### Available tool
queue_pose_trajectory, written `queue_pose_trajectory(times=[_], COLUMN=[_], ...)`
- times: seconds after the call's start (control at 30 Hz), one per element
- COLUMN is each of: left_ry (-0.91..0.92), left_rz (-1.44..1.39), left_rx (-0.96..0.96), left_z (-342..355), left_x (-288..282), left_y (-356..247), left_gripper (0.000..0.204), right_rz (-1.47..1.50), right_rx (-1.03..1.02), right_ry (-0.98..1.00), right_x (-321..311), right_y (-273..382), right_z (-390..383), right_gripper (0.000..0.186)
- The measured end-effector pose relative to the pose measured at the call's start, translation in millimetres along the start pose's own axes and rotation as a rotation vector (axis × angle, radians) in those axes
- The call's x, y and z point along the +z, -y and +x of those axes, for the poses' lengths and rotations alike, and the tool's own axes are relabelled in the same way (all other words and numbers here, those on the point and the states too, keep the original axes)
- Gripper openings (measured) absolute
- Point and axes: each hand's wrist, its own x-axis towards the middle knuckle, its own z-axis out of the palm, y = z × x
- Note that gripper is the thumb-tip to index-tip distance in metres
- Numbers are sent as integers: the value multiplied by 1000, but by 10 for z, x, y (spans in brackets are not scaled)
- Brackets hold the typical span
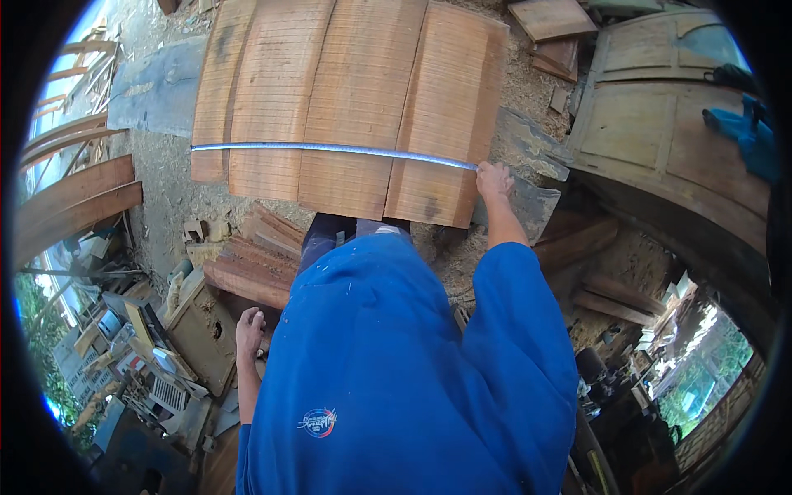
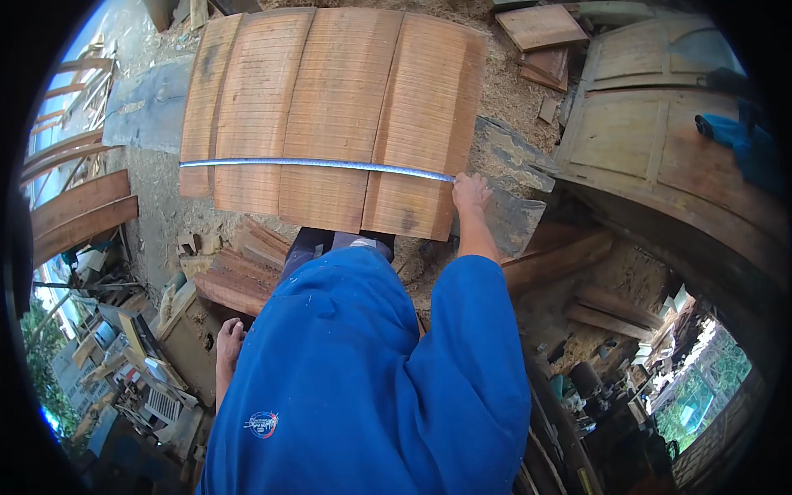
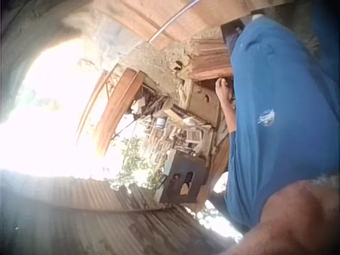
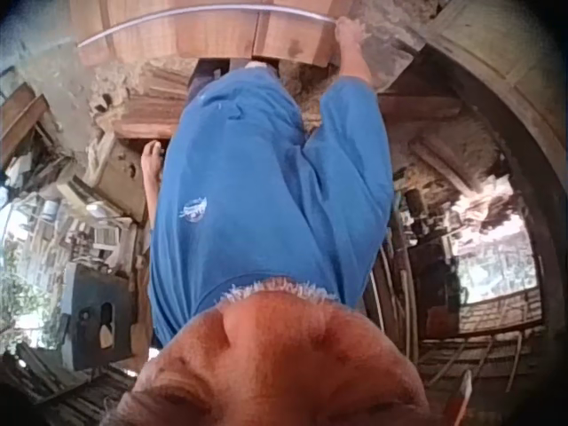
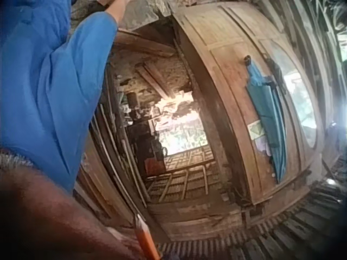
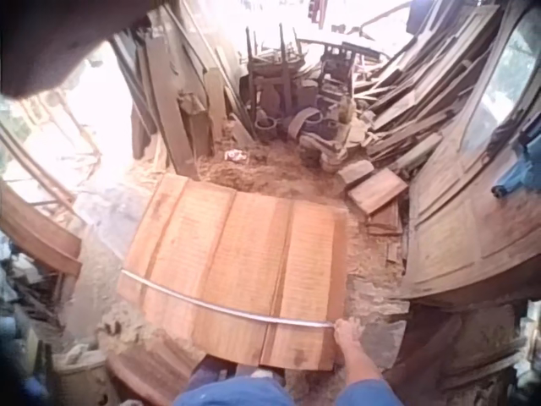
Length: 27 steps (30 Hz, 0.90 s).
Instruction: The person measures several wooden boards with a tape measure, marks a line with a pencil on a board, and cuts it using a circular saw.
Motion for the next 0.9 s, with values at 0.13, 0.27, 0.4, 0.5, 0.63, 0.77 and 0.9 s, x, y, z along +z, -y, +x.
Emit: queue_pose_trajectory(times=[0.13,0.27,0.4,0.5,0.63,0.77,0.9], left_ry=[-5,-5,25,17,-13,-9,19], left_rz=[65,64,128,160,255,261,250], left_rx=[85,153,142,172,184,171,160], left_z=[-10,-36,-84,-148,-291,-329,-241], left_x=[75,171,244,277,296,296,278], left_y=[-303,-374,-288,-259,-347,-458,-573], left_gripper=[40,40,40,40,39,38,38], right_rz=[53,60,27,61,52,64,59], right_rx=[57,80,58,56,39,25,18], right_ry=[-37,24,78,100,121,128,154], right_x=[35,59,76,103,110,104,65], right_y=[-107,-230,-250,-288,-304,-321,-333], right_z=[-25,-50,-22,18,50,79,81], right_gripper=[26,25,25,24,23,22,22])
